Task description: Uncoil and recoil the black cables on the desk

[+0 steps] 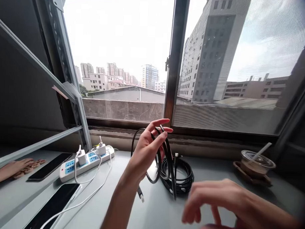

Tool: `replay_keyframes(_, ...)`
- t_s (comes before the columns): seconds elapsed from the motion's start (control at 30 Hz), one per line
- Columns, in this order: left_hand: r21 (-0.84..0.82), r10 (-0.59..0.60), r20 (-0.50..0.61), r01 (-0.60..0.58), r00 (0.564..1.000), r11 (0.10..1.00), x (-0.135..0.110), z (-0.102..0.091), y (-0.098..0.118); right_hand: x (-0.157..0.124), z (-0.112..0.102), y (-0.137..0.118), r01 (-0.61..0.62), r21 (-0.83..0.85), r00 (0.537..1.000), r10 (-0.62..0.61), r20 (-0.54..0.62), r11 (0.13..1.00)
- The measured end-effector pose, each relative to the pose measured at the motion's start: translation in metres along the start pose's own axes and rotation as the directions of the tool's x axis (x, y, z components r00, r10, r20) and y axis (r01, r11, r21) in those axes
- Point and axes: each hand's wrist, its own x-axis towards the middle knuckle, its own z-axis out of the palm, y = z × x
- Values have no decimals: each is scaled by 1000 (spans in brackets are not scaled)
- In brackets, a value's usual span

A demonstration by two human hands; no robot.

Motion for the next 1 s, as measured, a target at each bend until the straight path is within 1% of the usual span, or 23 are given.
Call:
replay_keyframes(0.03, -2, 4, -5, -4, 1000, 1000, 1, -1, -1, 17, -1, -6, 4, -5, 997, -4, 80, 1000)
replay_keyframes(0.07, -1, 10, -21, -10, 1000, 1000, 2, -1, -1, 33, -1, -11, -10, -18, 999, 11, 32, 1000)
replay_keyframes(0.1, 1, 22, -43, -22, 999, 1000, 2, -2, -2, 46, 0, -15, -14, -39, 992, 9, -128, 999)
replay_keyframes(0.13, 5, 36, -67, -36, 997, 999, 3, -3, -2, 56, 1, -16, -23, -41, 962, 11, -274, 999)
replay_keyframes(0.17, 13, 50, -88, -49, 995, 999, 3, -3, -1, 63, 4, -16, -45, -53, 924, 21, -381, 998)
replay_keyframes(0.2, 30, 65, -102, -62, 993, 998, 3, -4, -1, 68, 6, -14, -71, -72, 902, 33, -431, 995)
replay_keyframes(0.23, 55, 80, -112, -75, 990, 996, 3, -4, -1, 71, 9, -12, -103, -98, 901, 51, -430, 990)
replay_keyframes(0.3, 115, 113, -125, -98, 986, 989, 3, -4, 0, 75, 15, -5, -159, -160, 925, 90, -370, 974)
replay_keyframes(0.37, 153, 136, -128, -116, 982, 981, 3, -4, -1, 80, 19, 1, -179, -168, 936, 115, -333, 969)
replay_keyframes(0.43, 156, 156, -131, -135, 979, 978, 3, -4, -1, 85, 22, 6, -166, -107, 950, 130, -284, 980)
replay_keyframes(0.53, 153, 193, -104, -176, 976, 972, 2, -6, 0, 89, 23, 12, -147, 8, 975, 146, -166, 989)
replay_keyframes(0.57, 163, 201, -82, -186, 976, 969, 1, -8, 1, 90, 22, 14, -156, 42, 975, 161, -153, 987)
replay_keyframes(0.6, 182, 204, -57, -191, 977, 965, 0, -11, 3, 89, 21, 15, -168, 79, 970, 179, -166, 983)
replay_keyframes(0.63, 205, 204, -42, -191, 978, 960, 0, -15, 6, 89, 19, 17, -177, 119, 957, 199, -211, 977)
replay_keyframes(0.67, 230, 205, -46, -189, 978, 955, -1, -21, 8, 87, 16, 20, -176, 158, 934, 216, -283, 972)
replay_keyframes(0.7, 252, 211, -73, -186, 975, 950, -2, -27, 11, 86, 13, 22, -160, 196, 900, 224, -373, 968)
replay_keyframes(0.73, 268, 224, -120, -186, 967, 945, -2, -34, 13, 84, 9, 24, -130, 230, 856, 226, -465, 964)
replay_keyframes(0.77, 278, 239, -176, -185, 955, 943, -2, -42, 16, 83, 5, 26, -92, 264, 803, 229, -550, 960)
replay_keyframes(0.83, 285, 263, -278, -182, 924, 941, -2, -59, 19, 80, -3, 27, -1, 352, 674, 260, -691, 936)
replay_keyframes(0.87, 286, 264, -311, -175, 913, 942, -2, -67, 20, 80, -7, 27, 60, 417, 602, 300, -740, 907)
replay_keyframes(0.93, 288, 255, -364, -152, 896, 945, -1, -81, 20, 79, -11, 23, 208, 551, 469, 412, -782, 808)
replay_keyframes(0.97, 291, 253, -391, -142, 885, 946, -1, -86, 20, 79, -12, 20, 273, 588, 421, 455, -785, 761)
replay_keyframes(1.0, 296, 257, -419, -137, 871, 945, -1, -91, 20, 79, -12, 17, 313, 598, 391, 474, -789, 738)
